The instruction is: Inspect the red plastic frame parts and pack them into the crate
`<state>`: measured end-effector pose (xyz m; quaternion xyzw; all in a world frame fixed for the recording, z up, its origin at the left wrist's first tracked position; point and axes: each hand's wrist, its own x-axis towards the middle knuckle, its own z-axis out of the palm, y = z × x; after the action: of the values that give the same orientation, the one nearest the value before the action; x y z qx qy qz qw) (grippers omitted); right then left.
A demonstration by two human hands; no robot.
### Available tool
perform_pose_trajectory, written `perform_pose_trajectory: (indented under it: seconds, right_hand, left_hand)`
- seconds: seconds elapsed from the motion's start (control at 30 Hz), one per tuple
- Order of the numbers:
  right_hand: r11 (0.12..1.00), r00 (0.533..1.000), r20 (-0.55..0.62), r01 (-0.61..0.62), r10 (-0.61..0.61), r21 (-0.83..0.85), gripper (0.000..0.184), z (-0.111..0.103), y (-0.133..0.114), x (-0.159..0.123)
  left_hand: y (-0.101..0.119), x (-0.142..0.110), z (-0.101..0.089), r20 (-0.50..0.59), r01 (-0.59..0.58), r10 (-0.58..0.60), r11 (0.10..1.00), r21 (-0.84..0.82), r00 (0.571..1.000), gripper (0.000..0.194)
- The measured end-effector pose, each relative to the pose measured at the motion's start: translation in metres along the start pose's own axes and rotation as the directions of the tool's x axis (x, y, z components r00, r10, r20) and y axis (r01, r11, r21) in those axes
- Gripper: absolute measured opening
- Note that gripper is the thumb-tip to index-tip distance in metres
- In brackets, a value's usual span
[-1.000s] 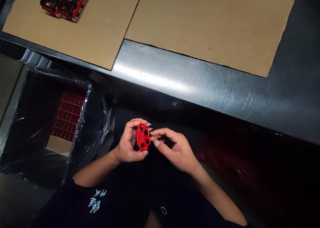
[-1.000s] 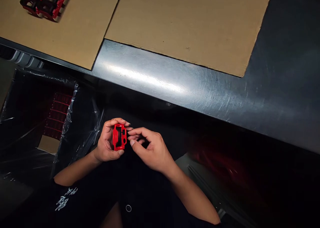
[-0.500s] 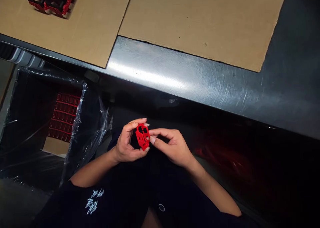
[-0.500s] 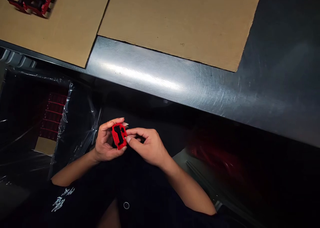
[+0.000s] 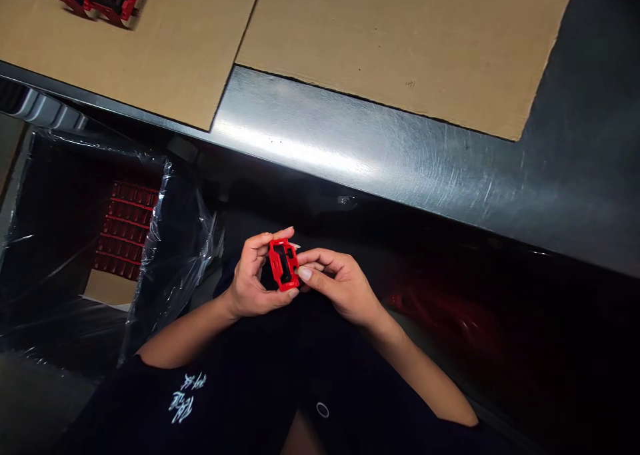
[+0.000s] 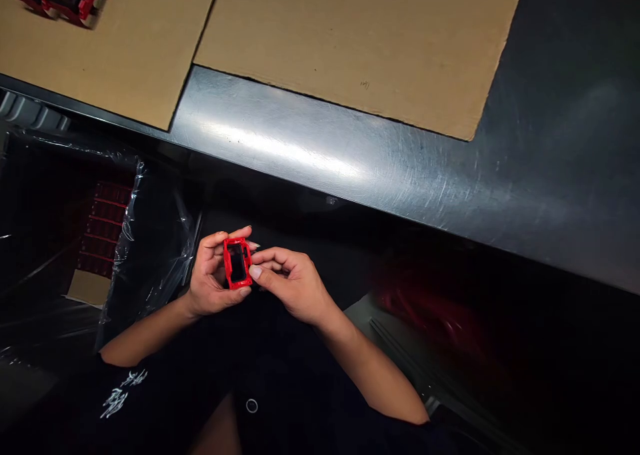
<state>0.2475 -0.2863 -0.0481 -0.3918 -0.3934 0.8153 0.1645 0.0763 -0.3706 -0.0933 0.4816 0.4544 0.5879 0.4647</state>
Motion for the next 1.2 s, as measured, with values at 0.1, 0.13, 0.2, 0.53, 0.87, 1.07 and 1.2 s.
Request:
perform_pose_trajectory:
  seconds: [0.1,0.13,0.2,0.53,0.87,1.07,1.2]
  right_hand:
    - [1.0,1.0,0.006,-0.008,0.007,0.03,0.034,0.001,0.001,0.001]
    - [0.999,1.0,0.012,-0.01,0.009,0.034,0.034,0.001,0.001,0.001]
    - [0.999,0.999,0.04,-0.01,0.008,0.043,0.033,0.002,0.002,0.002]
    - [0.994,0.992,0.122,-0.039,0.026,0.106,0.041,0.003,0.016,0.002]
    - [0.963,0.98,0.163,-0.152,0.117,0.223,0.034,0.008,0.014,0.005]
    - [0.96,0.951,0.237,-0.239,0.2,0.148,0.029,0.009,0.023,0.021]
    - [0.971,0.931,0.283,-0.237,0.23,-0.007,0.037,0.016,0.029,0.039]
  left_hand:
    - [-0.001,0.0,0.0,0.007,0.019,-0.019,0.999,-0.043,1.0,0.086]
    - [-0.002,0.0,0.001,0.015,0.02,-0.019,0.998,-0.057,1.0,0.085]
    - [-0.003,0.0,0.001,0.033,0.017,-0.014,0.997,-0.073,0.999,0.084]
    - [-0.002,0.001,0.004,0.029,-0.046,0.048,0.998,-0.051,0.998,0.085]
    - [0.0,0.003,-0.003,0.072,-0.066,0.079,0.984,-0.165,0.994,0.086]
    - [0.004,-0.001,-0.016,0.11,0.274,-0.252,0.896,-0.349,0.962,0.061]
    - [0.017,-0.008,-0.047,0.009,0.183,-0.192,0.919,-0.35,0.981,0.066]
